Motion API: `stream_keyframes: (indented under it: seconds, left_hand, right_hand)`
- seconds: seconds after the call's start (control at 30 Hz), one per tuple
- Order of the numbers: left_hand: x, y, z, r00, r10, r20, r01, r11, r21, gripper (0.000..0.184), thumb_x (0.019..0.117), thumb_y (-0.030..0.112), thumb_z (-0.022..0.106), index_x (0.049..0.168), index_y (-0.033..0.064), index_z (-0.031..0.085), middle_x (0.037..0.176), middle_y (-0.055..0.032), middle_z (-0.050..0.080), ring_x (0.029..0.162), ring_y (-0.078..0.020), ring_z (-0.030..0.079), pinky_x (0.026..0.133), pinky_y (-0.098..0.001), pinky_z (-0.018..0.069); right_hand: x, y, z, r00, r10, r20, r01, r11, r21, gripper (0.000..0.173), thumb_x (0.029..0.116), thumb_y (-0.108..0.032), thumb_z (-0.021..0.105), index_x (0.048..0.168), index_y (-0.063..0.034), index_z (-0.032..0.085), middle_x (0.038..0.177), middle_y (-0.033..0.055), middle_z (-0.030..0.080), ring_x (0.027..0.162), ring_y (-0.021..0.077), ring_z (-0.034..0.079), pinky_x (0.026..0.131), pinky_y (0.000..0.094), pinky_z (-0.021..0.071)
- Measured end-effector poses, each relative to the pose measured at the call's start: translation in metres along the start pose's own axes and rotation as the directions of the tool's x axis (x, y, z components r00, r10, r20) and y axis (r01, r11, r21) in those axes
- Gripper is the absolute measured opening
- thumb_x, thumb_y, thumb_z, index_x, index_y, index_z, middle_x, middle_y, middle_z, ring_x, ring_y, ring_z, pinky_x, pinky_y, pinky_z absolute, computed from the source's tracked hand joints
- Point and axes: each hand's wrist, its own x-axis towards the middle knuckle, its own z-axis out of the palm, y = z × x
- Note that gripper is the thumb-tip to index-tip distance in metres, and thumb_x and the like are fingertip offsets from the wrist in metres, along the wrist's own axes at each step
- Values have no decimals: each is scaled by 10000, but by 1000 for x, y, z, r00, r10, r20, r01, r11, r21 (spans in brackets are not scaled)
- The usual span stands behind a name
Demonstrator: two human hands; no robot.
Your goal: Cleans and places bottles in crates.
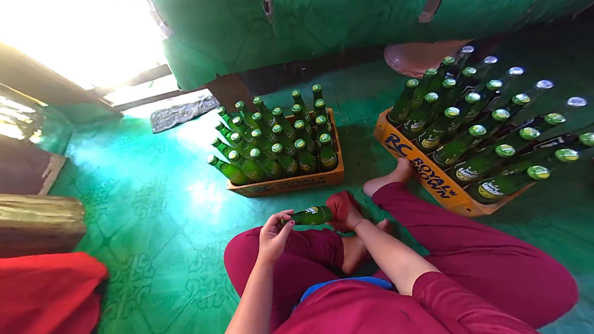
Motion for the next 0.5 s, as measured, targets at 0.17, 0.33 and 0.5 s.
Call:
stream_keyframes:
  seconds: [0.17, 0.33, 0.5]
  left_hand:
    - [2, 4, 8, 998, -23, -59, 24, 1000, 18, 136, 883, -28, 611, 1019, -26, 610, 1154, -65, 703, 1103, -106, 666, 925, -294, 562]
    - [22, 23, 30, 999, -35, -17, 37, 986, 162, 377, 898, -21, 641, 1239, -141, 536, 1174, -152, 675, 1017, -73, 668, 880, -238, 554]
    - [45, 42, 55, 995, -93, 35, 83, 972, 220, 835, 840, -13, 734, 1502, -125, 237, 1169, -214, 693, 996, -143, 718, 893, -300, 583]
  right_hand:
    - [-20, -14, -31, 1000, -14, 11, 17, 960, -280, 868, 851, -700, 652, 1298, 44, 634, 1352, 295, 604, 1334, 444, 525, 1130, 621, 367]
    - [-30, -66, -102, 974, 38, 221, 23, 963, -268, 822, 987, -656, 500, 1257, 110, 623, 1304, 338, 607, 1320, 458, 534, 1126, 611, 360]
    - [-39, -109, -101, 794, -567, -221, 608, 750, 260, 669, 958, -499, 521, 1216, 108, 636, 1214, 228, 674, 1202, 239, 615, 1079, 417, 449]
